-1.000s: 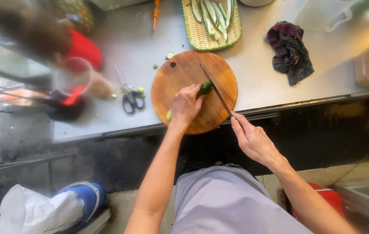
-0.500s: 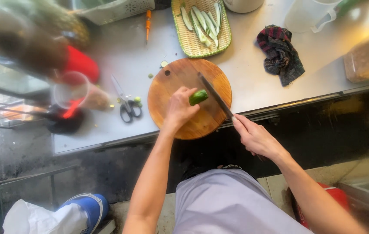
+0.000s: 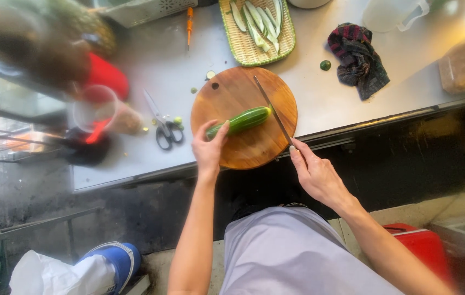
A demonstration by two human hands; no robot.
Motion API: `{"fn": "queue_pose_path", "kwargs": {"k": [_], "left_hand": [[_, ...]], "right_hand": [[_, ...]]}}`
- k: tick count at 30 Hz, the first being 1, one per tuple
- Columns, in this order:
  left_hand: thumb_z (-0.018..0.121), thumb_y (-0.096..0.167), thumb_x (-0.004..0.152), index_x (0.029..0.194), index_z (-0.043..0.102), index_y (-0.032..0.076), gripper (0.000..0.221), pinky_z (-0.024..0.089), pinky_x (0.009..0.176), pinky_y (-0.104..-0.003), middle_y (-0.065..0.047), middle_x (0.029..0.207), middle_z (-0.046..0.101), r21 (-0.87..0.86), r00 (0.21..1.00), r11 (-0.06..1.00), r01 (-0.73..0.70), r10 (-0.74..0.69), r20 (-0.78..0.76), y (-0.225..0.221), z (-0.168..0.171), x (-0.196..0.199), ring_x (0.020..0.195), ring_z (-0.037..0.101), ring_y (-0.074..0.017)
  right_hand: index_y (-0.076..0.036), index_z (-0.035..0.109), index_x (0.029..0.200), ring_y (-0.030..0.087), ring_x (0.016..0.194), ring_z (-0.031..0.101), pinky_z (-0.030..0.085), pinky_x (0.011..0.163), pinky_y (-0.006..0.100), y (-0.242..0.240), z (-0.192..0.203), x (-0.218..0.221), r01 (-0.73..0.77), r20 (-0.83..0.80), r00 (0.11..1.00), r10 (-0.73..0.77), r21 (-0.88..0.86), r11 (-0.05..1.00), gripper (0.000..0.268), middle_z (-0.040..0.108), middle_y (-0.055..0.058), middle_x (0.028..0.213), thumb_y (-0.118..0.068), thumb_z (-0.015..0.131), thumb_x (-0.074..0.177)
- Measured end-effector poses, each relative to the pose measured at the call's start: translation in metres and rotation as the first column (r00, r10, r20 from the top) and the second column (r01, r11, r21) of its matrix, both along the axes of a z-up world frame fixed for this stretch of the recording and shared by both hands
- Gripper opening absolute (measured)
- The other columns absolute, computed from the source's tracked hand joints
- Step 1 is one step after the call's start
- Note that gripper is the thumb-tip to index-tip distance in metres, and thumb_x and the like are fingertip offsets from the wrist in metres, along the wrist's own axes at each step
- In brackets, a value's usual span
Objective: Slice cucumbers into thin strips using a cleaver on a wooden cutting board.
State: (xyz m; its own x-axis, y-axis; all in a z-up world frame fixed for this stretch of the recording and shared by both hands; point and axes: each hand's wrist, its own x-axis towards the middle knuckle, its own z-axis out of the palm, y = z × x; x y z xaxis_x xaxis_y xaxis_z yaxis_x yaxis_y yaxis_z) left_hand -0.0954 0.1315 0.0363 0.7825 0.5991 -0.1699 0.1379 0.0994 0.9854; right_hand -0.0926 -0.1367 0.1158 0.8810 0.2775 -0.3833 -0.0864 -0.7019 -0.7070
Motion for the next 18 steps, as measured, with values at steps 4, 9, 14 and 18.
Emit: {"fn": "queue_pose_path", "kwargs": {"k": [4,9,14,18], "left_hand": [[0.086,0.016,0.083,0.108,0.074,-0.001,0.033,0.06,0.066,-0.024,-0.005,0.092,0.072,-0.053,1.0,0.999,0.006,-0.004,0.025,-0.002,0.002,-0.001,0.076,0.068,-0.011],[0.086,0.015,0.083,0.107,0.075,-0.001,0.031,0.06,0.067,-0.025,-0.005,0.092,0.072,-0.09,1.0,0.996,0.007,-0.006,0.013,-0.001,-0.002,-0.001,0.076,0.069,-0.0107],[0.087,0.014,0.084,0.106,0.075,-0.002,0.03,0.06,0.067,-0.025,-0.005,0.092,0.072,-0.105,0.999,0.994,0.003,0.002,0.045,0.0,-0.001,0.003,0.077,0.068,-0.0102],[0.086,0.013,0.083,0.108,0.075,-0.002,0.031,0.058,0.067,-0.024,-0.005,0.092,0.072,-0.114,1.0,0.993,0.029,-0.029,0.0,0.006,-0.001,-0.001,0.078,0.068,-0.0098]], "right_hand": [[-0.017,0.051,0.148,0.038,0.069,0.073,0.055,0.067,0.047,0.003,-0.005,-0.003,-0.01,0.051,0.999,0.01,0.0,1.0,0.052,0.068,0.023,0.068,-0.043,0.042,0.104],[-0.017,0.05,0.148,0.036,0.067,0.073,0.056,0.068,0.047,0.011,0.005,-0.005,0.008,-0.006,1.0,-0.008,0.011,1.0,0.053,0.069,0.022,0.069,-0.043,0.042,0.103],[-0.018,0.048,0.15,0.037,0.068,0.073,0.056,0.069,0.046,0.007,0.009,-0.011,0.015,-0.051,0.999,-0.016,-0.023,1.0,0.053,0.069,0.022,0.069,-0.042,0.041,0.103],[-0.018,0.048,0.149,0.034,0.07,0.073,0.056,0.07,0.045,0.009,-0.016,-0.001,-0.016,-0.057,0.998,0.016,-0.007,1.0,0.052,0.071,0.02,0.072,-0.044,0.04,0.104]]}}
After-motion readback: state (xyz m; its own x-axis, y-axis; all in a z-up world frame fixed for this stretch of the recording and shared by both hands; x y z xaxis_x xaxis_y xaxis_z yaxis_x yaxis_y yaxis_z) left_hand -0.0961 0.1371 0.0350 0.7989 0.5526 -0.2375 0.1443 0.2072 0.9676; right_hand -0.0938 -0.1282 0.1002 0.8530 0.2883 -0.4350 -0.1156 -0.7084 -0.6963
